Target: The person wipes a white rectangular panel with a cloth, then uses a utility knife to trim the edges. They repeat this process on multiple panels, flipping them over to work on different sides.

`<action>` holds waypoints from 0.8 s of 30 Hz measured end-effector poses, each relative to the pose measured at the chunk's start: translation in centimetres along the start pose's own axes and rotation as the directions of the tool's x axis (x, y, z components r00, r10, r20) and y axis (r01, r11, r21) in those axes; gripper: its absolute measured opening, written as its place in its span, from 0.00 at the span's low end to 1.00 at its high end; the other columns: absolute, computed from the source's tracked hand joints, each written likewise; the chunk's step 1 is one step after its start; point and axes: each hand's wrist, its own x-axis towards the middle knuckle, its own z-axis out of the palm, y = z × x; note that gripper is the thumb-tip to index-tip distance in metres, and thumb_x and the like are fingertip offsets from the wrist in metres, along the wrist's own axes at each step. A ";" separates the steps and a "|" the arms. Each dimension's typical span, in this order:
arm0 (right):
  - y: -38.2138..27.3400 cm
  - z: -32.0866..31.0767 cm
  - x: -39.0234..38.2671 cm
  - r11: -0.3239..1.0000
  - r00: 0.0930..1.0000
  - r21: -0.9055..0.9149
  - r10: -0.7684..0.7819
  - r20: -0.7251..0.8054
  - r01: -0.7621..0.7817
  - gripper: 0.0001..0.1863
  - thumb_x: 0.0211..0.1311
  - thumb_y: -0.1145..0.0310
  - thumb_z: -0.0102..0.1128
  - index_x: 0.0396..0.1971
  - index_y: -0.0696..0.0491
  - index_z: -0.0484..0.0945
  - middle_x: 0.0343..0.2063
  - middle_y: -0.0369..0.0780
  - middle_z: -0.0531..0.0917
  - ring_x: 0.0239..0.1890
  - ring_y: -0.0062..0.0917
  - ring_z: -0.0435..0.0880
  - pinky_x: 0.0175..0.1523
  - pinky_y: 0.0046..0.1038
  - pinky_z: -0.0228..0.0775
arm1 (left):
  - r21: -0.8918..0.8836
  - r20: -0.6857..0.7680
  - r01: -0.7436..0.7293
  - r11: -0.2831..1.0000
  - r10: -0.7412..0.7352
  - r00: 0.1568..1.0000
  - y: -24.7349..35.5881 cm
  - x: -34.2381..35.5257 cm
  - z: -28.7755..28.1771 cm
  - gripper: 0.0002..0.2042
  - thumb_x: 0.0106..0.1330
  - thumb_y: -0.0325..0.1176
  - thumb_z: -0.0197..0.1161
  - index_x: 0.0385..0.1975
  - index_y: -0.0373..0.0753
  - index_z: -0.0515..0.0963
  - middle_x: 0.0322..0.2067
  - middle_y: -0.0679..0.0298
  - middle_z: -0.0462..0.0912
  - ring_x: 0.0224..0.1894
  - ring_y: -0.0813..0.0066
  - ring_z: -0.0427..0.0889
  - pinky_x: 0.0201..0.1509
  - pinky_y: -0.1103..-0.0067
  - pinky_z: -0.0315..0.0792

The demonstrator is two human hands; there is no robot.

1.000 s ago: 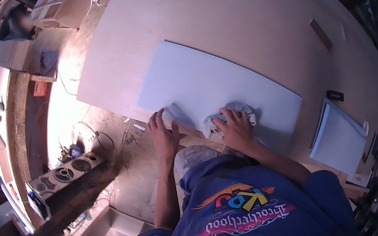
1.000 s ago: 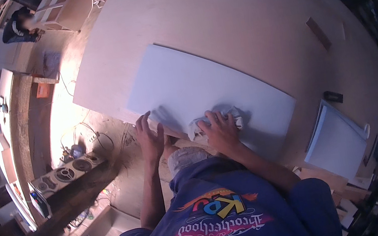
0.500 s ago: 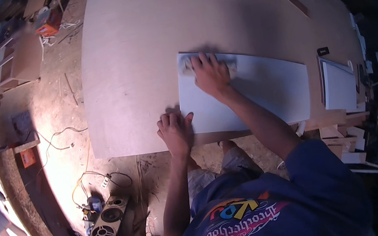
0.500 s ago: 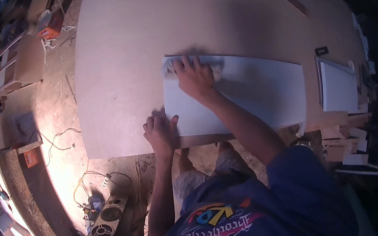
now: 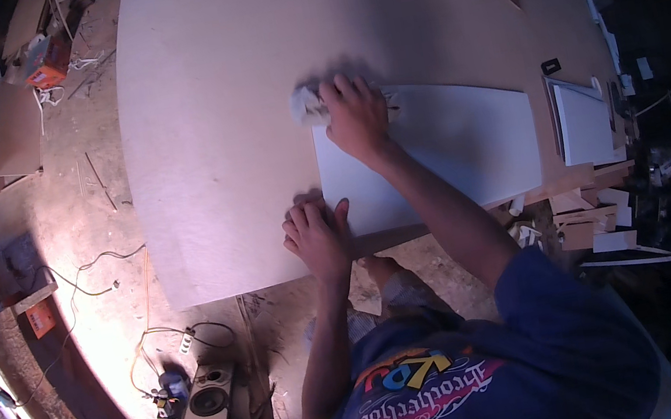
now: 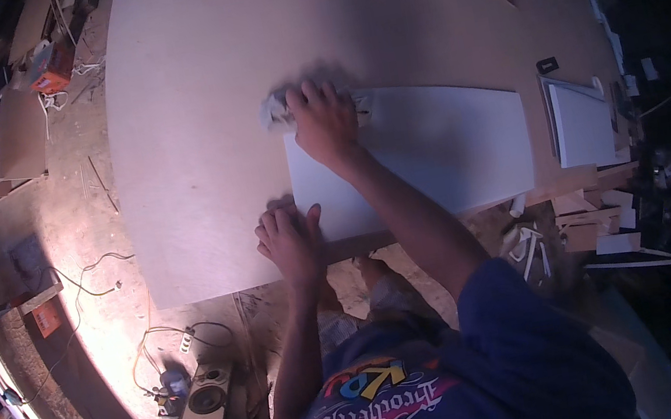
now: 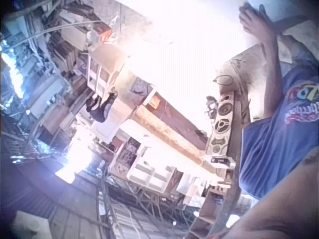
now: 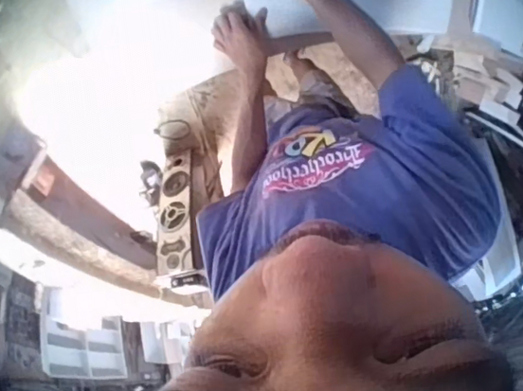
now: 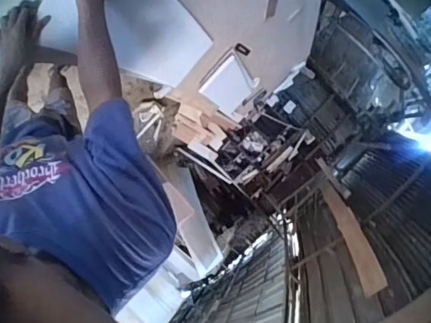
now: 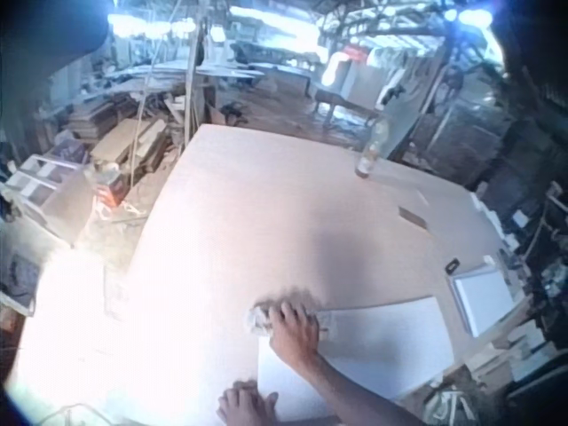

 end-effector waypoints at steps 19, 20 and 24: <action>-3.0 -1.4 -7.6 0.995 0.987 -0.080 -0.078 -0.138 0.067 0.13 0.57 0.65 0.62 0.43 0.46 0.80 0.40 0.38 0.79 0.45 0.37 0.79 0.40 0.45 0.73 | -0.518 0.052 -0.158 0.841 0.215 0.975 -4.3 -0.6 -1.8 0.30 0.67 0.31 0.65 0.67 0.37 0.63 0.58 0.53 0.70 0.58 0.51 0.72 0.62 0.60 0.67; -2.2 -1.3 -4.6 0.999 1.000 -0.041 0.011 0.009 -0.010 0.12 0.58 0.68 0.61 0.43 0.48 0.79 0.41 0.39 0.79 0.46 0.37 0.79 0.42 0.46 0.73 | -0.763 0.194 0.031 0.646 0.182 0.964 -5.8 -1.1 -2.6 0.32 0.71 0.28 0.61 0.72 0.38 0.54 0.61 0.53 0.68 0.58 0.62 0.75 0.64 0.68 0.71; -2.5 -1.2 -4.5 0.998 0.998 0.004 0.065 -0.014 -0.065 0.14 0.50 0.73 0.64 0.39 0.50 0.77 0.40 0.41 0.78 0.44 0.41 0.79 0.41 0.45 0.73 | -0.768 0.065 0.035 0.640 0.023 0.998 -6.6 -1.7 -6.9 0.28 0.75 0.26 0.54 0.72 0.35 0.52 0.62 0.54 0.70 0.54 0.66 0.78 0.62 0.72 0.72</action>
